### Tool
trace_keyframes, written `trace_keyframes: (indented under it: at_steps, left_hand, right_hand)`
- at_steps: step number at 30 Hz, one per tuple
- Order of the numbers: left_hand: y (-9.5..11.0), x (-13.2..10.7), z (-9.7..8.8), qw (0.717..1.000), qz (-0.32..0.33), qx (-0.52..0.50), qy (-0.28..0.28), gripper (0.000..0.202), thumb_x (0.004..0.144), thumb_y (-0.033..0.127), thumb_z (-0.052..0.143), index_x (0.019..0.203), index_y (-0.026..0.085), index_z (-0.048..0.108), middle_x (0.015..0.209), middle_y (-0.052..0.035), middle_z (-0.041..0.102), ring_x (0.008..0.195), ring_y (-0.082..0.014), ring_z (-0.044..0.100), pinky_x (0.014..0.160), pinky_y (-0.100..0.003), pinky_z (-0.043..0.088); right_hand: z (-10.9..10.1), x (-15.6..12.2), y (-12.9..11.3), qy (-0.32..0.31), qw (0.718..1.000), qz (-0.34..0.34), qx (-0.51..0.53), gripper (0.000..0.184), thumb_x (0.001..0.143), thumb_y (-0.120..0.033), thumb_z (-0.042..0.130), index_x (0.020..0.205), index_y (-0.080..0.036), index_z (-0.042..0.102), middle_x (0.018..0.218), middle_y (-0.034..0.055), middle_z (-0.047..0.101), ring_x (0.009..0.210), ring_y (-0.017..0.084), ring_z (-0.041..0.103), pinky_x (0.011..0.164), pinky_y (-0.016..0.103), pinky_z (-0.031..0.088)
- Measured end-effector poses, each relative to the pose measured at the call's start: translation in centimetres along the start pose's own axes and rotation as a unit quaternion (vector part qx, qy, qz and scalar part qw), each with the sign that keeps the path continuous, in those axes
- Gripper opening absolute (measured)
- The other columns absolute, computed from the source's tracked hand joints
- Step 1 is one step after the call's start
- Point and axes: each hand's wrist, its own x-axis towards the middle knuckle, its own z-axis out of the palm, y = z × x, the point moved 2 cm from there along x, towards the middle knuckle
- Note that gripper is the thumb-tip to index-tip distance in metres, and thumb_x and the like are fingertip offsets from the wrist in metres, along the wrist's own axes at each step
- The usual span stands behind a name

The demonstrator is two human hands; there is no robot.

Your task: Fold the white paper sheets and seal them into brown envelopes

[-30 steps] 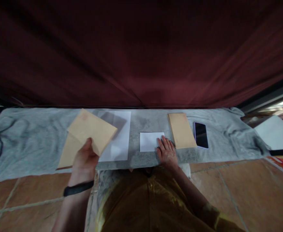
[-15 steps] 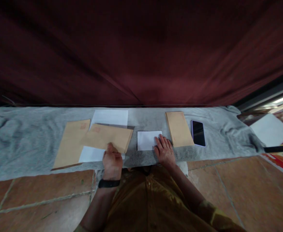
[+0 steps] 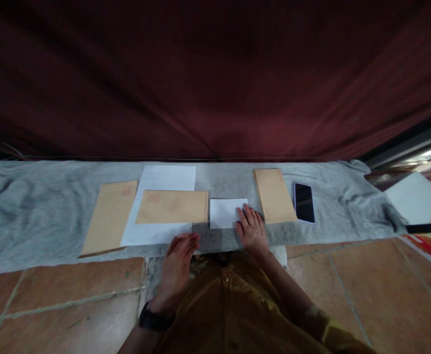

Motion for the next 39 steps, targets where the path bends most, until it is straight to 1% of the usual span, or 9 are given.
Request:
trace_keyframes:
  at_steps: [3, 7, 9, 11, 17, 21, 27, 34, 39]
  left_hand:
    - [-0.7, -1.2, 1.9, 0.955, 0.151, 0.237, -0.093, 0.018, 0.091, 0.034, 0.064, 0.105, 0.028, 0.073, 0.117, -0.0083, 0.071, 0.116, -0.0257, 0.066, 0.109, -0.042, 0.048]
    - [-2.8, -0.7, 6.3, 0.790, 0.316, 0.482, -0.207, 0.048, 0.098, 0.028, 0.047, 0.146, 0.026, 0.049, 0.159, -0.0097, 0.042, 0.149, -0.0253, 0.036, 0.124, -0.047, 0.030]
    - [-4.0, 0.0, 7.9, 0.709, 0.358, 0.567, -0.221, 0.056, 0.098, 0.025, 0.043, 0.154, 0.020, 0.037, 0.163, -0.0128, 0.036, 0.153, -0.0261, 0.026, 0.126, -0.049, 0.026]
    - [-5.0, 0.8, 8.7, 0.650, 0.380, 0.622, -0.214, 0.061, 0.098, 0.021, 0.039, 0.157, 0.013, 0.031, 0.163, -0.0159, 0.033, 0.154, -0.0262, 0.021, 0.127, -0.048, 0.025]
    - [-6.3, 1.1, 7.4, 0.555, 0.430, 0.687, -0.188, 0.067, 0.098, 0.023, 0.038, 0.160, 0.006, 0.018, 0.165, -0.0175, 0.029, 0.155, -0.0257, 0.018, 0.127, -0.047, 0.025]
    - [-6.5, 0.7, 6.4, 0.517, 0.445, 0.707, -0.188, 0.071, 0.099, 0.031, 0.041, 0.160, 0.005, 0.016, 0.165, -0.0167, 0.027, 0.155, -0.0253, 0.019, 0.127, -0.045, 0.023]
    - [-6.1, 0.7, 5.8, 0.497, 0.443, 0.720, -0.194, 0.074, 0.099, 0.043, 0.049, 0.158, 0.005, 0.023, 0.165, -0.0173, 0.026, 0.155, -0.0273, 0.017, 0.126, -0.045, 0.024]
    - [-5.7, 0.5, 4.9, 0.499, 0.435, 0.723, -0.197, 0.081, 0.097, 0.050, 0.053, 0.159, 0.007, 0.022, 0.164, -0.0186, 0.027, 0.154, -0.0287, 0.019, 0.126, -0.046, 0.026]
    - [-5.7, 0.5, 4.5, 0.505, 0.433, 0.719, -0.203, 0.081, 0.097, 0.054, 0.052, 0.158, 0.008, 0.025, 0.164, -0.0185, 0.027, 0.154, -0.0291, 0.020, 0.126, -0.047, 0.025]
  right_hand:
    - [-0.1, 0.0, -0.1, 0.000, 1.000, 0.006, 0.008, 0.052, 0.104, -0.035, 0.043, 0.152, -0.017, 0.044, 0.161, 0.0140, 0.038, 0.146, 0.031, 0.038, 0.118, 0.049, 0.032]
    - [-0.4, 0.3, -0.3, -0.017, 0.999, 0.010, 0.029, 0.051, 0.104, -0.031, 0.041, 0.152, -0.016, 0.044, 0.160, 0.0136, 0.040, 0.148, 0.030, 0.034, 0.119, 0.050, 0.032]
    - [-0.5, 0.7, -0.6, -0.029, 0.998, -0.004, 0.047, 0.051, 0.104, -0.029, 0.038, 0.154, -0.015, 0.041, 0.160, 0.0124, 0.039, 0.150, 0.028, 0.031, 0.120, 0.050, 0.032]
    - [-0.6, 1.1, -0.8, -0.038, 0.997, -0.026, 0.069, 0.052, 0.104, -0.026, 0.035, 0.155, -0.015, 0.040, 0.161, 0.0115, 0.038, 0.151, 0.026, 0.030, 0.120, 0.048, 0.033]
    - [-0.3, 1.3, -1.2, -0.071, 0.981, -0.120, 0.134, 0.052, 0.103, -0.021, 0.032, 0.154, -0.011, 0.041, 0.157, 0.0135, 0.044, 0.149, 0.023, 0.035, 0.122, 0.047, 0.034]
    - [-0.3, 0.5, -1.1, -0.082, 0.980, -0.133, 0.126, 0.050, 0.104, -0.024, 0.035, 0.153, -0.012, 0.043, 0.157, 0.0120, 0.044, 0.148, 0.023, 0.036, 0.123, 0.047, 0.032]
    - [-1.0, -0.7, -0.2, -0.091, 0.982, -0.141, 0.090, 0.054, 0.106, -0.033, 0.040, 0.156, -0.015, 0.037, 0.161, 0.0119, 0.036, 0.150, 0.025, 0.033, 0.123, 0.049, 0.030]
    - [-1.5, -2.0, 1.0, -0.088, 0.987, -0.116, 0.072, 0.058, 0.107, -0.035, 0.037, 0.160, -0.015, 0.026, 0.162, 0.0131, 0.035, 0.150, 0.025, 0.033, 0.123, 0.049, 0.029]
    - [-2.0, -1.8, 1.4, -0.082, 0.987, -0.103, 0.088, 0.054, 0.107, -0.033, 0.034, 0.158, -0.015, 0.033, 0.158, 0.0134, 0.042, 0.148, 0.025, 0.036, 0.122, 0.051, 0.030]
